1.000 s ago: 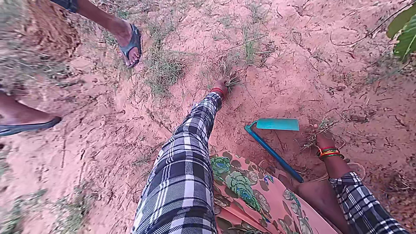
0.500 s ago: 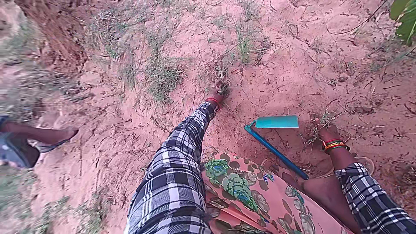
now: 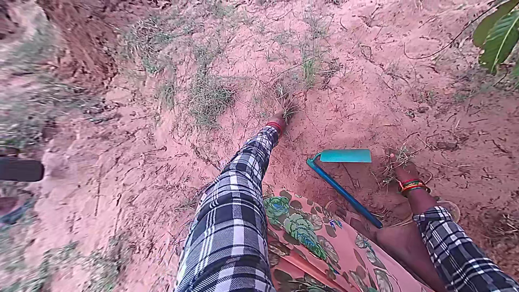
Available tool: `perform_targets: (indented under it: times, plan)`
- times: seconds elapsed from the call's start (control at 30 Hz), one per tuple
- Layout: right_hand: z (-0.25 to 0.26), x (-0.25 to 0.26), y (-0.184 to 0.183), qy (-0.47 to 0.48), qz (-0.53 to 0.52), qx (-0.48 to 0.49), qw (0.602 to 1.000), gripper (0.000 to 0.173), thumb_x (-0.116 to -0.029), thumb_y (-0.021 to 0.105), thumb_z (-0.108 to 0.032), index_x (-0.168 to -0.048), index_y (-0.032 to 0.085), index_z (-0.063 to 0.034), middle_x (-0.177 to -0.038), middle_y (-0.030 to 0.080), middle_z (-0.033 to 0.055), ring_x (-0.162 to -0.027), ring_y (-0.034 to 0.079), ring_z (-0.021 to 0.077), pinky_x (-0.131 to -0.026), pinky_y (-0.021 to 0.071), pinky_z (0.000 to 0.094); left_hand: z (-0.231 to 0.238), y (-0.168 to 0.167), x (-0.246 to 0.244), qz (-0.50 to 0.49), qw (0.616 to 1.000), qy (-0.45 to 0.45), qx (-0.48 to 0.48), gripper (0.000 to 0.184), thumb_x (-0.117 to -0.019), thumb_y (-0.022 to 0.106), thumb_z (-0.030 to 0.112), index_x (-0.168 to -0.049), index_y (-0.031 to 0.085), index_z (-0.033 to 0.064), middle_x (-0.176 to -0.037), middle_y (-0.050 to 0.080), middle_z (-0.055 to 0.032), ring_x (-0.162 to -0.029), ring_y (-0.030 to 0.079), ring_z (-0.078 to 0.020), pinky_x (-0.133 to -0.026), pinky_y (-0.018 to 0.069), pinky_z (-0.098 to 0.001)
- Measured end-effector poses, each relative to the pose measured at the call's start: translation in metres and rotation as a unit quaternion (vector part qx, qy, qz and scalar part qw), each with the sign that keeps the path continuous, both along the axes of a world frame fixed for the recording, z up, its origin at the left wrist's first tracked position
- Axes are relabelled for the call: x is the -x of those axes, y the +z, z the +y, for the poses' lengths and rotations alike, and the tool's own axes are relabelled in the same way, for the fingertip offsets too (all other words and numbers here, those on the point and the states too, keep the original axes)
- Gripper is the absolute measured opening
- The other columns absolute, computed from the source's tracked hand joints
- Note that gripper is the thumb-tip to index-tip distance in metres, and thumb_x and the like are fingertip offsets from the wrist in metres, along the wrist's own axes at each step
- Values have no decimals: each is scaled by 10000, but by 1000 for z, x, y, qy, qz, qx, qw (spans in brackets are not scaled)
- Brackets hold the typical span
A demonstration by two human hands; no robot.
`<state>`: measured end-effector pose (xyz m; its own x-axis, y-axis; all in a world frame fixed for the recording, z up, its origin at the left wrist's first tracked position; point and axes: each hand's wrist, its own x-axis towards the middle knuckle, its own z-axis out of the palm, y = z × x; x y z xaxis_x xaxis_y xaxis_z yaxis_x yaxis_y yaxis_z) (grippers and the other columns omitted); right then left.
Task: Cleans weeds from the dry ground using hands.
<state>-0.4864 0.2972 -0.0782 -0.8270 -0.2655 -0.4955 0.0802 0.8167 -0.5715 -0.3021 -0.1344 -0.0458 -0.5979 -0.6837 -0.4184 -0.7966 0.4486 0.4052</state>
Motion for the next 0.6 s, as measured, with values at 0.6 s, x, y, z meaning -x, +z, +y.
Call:
perform_targets:
  times: [0.6]
  plan:
    - [-2,4,-2,7,8,27,1000,615,-1088,532,-361,-1446,450,132,-1408,546,352,-1365,522,416,-1165,376,523,27,10,-6,79,988,128,-17,467,-1112,408,290,-1328,584,-84,-1300,611,-326,-1266,570,-455,-1079,412,-630]
